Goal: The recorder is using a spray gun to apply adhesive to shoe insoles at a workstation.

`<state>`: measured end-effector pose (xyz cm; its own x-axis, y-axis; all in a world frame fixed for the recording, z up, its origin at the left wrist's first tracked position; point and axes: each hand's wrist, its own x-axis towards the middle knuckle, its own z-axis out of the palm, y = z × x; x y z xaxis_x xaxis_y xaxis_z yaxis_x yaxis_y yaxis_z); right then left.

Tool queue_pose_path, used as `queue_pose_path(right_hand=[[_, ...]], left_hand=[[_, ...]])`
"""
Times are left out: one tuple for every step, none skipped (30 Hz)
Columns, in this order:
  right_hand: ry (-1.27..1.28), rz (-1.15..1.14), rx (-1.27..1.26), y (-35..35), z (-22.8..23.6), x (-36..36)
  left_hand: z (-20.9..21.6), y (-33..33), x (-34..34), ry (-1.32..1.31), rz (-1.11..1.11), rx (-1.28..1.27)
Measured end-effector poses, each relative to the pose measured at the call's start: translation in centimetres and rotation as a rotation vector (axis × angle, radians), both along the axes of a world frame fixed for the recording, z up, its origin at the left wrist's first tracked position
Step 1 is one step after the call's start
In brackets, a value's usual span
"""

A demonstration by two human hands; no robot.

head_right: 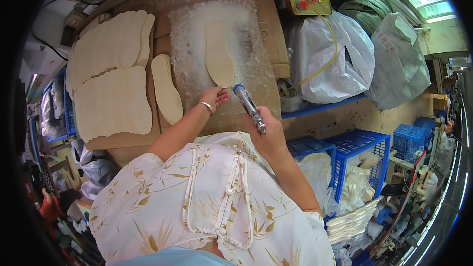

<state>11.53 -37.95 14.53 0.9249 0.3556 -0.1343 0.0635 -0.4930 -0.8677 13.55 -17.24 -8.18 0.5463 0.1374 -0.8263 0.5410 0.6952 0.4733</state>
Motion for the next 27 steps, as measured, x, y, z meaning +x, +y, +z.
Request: queue_pose_path(right_hand=[[0.001, 0.001, 0.001, -0.1, 0.1, 0.1], [0.031, 0.000, -0.011, -0.3, 0.3, 0.1], [0.060, -0.001, -0.025, -0.5, 0.6, 0.1], [0.061, 0.001, -0.025, -0.5, 0.7, -0.1], [0.028, 0.039, -0.016, -0.6, 0.9, -0.5], [-0.007, 0.075, -0.006, -0.7, 0.9, -0.7], [-0.007, 0.073, -0.007, -0.8, 0.9, -0.8], [-0.008, 0.042, -0.024, -1.1, 0.6, -1.0], [-0.009, 0.013, -0.038, -1.2, 0.5, -1.0], [-0.008, 0.013, -0.038, -1.3, 0.6, -1.0], [0.016, 0.019, -0.039, -1.4, 0.8, -1.0], [0.040, 0.022, -0.041, -1.5, 1.0, -1.1], [0.041, 0.019, -0.041, -1.4, 1.1, -1.1], [0.016, 0.052, -0.030, -1.3, 1.2, -1.2], [-0.010, 0.088, -0.017, -1.2, 1.3, -1.3], [-0.010, 0.089, -0.017, -1.2, 1.1, -1.2], [0.021, 0.036, -0.028, -1.4, 0.8, -1.1], [0.052, -0.016, -0.038, -1.5, 0.5, -0.9], [0.053, -0.016, -0.037, -1.6, 0.6, -0.9], [0.053, -0.004, -0.048, -1.6, 0.9, -1.0], [0.050, 0.007, -0.061, -1.7, 1.1, -1.1], [0.050, 0.006, -0.063, -1.7, 1.2, -1.3], [0.043, 0.045, -0.040, -1.6, 1.2, -1.6], [0.035, 0.084, -0.016, -1.5, 1.1, -1.7], [0.035, 0.083, -0.017, -1.5, 0.9, -1.7], [0.030, 0.042, -0.027, -1.6, 0.7, -1.6], [0.027, 0.001, -0.036, -1.6, 0.5, -1.5]], left_hand=[[0.0, 0.0, 0.0, 0.003, 0.004, 0.000], [0.0, 0.0, 0.0, 0.005, 0.008, 0.000], [0.0, 0.0, -0.1, 0.006, 0.009, -0.001], [-0.1, 0.1, -0.1, 0.000, 0.011, -0.002], [-0.1, 0.1, -0.2, -0.006, 0.014, -0.004], [0.1, 0.0, -0.1, -0.006, 0.012, -0.005], [0.3, 0.0, -0.1, -0.007, 0.006, -0.002], [0.5, -0.1, -0.1, -0.008, -0.001, 0.002], [0.6, 0.0, -0.1, -0.008, -0.001, 0.002], [0.7, 0.0, -0.2, -0.007, -0.009, 0.008], [0.7, 0.0, -0.2, -0.006, -0.018, 0.013], [0.7, 0.0, -0.2, -0.005, -0.021, 0.013], [0.7, 0.0, -0.2, -0.002, -0.019, 0.014], [0.7, 0.0, -0.2, 0.001, -0.018, 0.016], [0.5, 0.0, -0.2, 0.002, -0.018, 0.017], [0.4, 0.1, -0.2, 0.002, -0.016, 0.016], [0.3, 0.1, -0.3, 0.001, -0.015, 0.015], [0.5, 0.0, -0.2, 0.003, -0.015, 0.016], [0.7, -0.1, -0.2, 0.005, -0.014, 0.024], [0.9, -0.1, -0.2, 0.007, -0.012, 0.031], [0.7, -0.1, -0.2, 0.007, -0.013, 0.029], [0.5, -0.1, -0.3, 0.002, -0.015, 0.028], [0.4, 0.0, -0.3, -0.003, -0.016, 0.026], [0.4, 0.0, -0.3, -0.003, -0.017, 0.025], [0.4, 0.0, -0.3, -0.005, -0.021, 0.019], [0.4, 0.0, -0.3, -0.006, -0.025, 0.014], [0.6, 0.0, -0.3, -0.005, -0.025, 0.014]])
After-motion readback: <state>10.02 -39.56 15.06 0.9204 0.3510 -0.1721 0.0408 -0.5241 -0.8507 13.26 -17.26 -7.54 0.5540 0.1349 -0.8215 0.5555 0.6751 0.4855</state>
